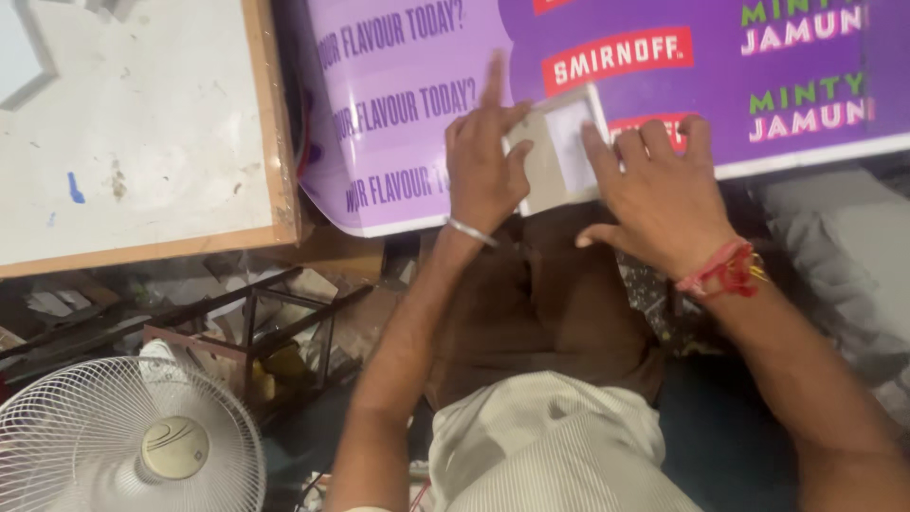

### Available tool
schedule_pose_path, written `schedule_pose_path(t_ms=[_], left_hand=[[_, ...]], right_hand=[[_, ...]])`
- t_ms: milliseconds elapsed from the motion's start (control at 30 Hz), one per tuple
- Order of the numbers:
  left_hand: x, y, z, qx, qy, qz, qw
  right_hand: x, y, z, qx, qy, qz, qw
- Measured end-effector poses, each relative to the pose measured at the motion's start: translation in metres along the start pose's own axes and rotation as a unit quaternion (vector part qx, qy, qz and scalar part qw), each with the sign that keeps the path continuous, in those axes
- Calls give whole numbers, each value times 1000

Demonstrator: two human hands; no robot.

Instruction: The person sits on the floor and assembles small square photo frames by hand. They repeatedly place a white backing sheet into the frame, press the edges to secure it, and set the completed frame aside on a nearby surface.

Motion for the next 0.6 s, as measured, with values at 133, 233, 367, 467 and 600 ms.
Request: schedule_pose_path(t_ms=[133, 233, 367, 467, 600], left_hand=[[-12, -21, -6, 60, -173, -134, 974], [-23, -21, -15, 98, -217, -187, 953], [-39, -15, -22, 68, -288, -234, 926], [-43, 6, -32, 127, -350, -192, 908], [-43, -6, -34, 144, -274, -125, 943]], right_hand=[[-18, -18, 1, -39, 65, 9, 997], [-24, -48, -8, -39, 113, 43, 992], [-18, -59, -46, 167, 104, 64, 978], [-3, -53, -28, 51, 206, 60, 975], [-5, -51, -29, 119, 145, 80, 979]])
Point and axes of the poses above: each hand's wrist, its own y-axis away from the middle knuckle, its own z-axis out of the back of the hand, x = y × z, the point moved 7 cm from there along -y, towards the middle knuckle, and after that the axes turned 6 degrees about x, right-handed, at the moved point
